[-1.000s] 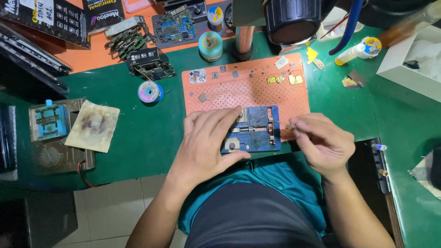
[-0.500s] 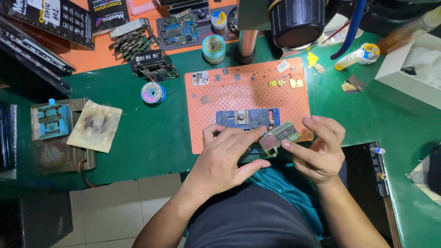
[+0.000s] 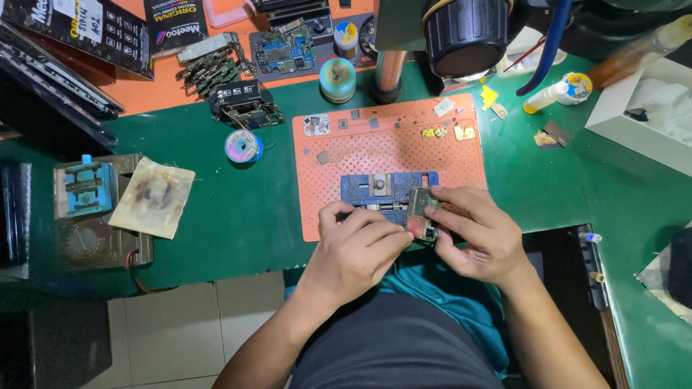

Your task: The person uses a multimeter to test a small circuit board, then places it on a work mat. They use a soldering iron to work on the board's components, secure it in a blue vise, and apply a liquid from a bottle onto the board.

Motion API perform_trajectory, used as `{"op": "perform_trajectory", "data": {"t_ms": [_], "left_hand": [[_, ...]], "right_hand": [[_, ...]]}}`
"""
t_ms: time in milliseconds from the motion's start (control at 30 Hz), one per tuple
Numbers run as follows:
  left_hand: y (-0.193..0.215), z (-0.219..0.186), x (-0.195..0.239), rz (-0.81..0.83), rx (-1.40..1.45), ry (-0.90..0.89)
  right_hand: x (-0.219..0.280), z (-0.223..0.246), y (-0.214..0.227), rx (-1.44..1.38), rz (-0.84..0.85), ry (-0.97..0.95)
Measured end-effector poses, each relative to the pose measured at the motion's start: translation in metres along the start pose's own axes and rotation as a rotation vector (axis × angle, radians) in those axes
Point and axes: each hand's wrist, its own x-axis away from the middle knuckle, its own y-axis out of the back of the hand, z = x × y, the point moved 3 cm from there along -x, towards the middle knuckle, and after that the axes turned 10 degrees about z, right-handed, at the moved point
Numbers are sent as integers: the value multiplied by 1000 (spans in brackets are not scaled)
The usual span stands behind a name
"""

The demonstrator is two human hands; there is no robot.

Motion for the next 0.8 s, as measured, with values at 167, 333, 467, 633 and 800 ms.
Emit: {"op": "perform_trajectory", "data": {"t_ms": [167, 333, 467, 633, 800], "left_hand": [[7, 6, -1, -17, 31, 37], [19, 16, -1, 179, 62, 138], [26, 24, -11, 550, 142, 253], [24, 32, -14, 540, -37, 174], [15, -2, -6, 488, -548, 321]], "right_hand": [[4, -2, 2, -33, -34, -26], [16, -4, 11, -30, -212, -53], [28, 0, 20, -50, -324, -112], [30, 21, 29, 53, -295, -303], [45, 21, 40, 35, -336, -340]]}}
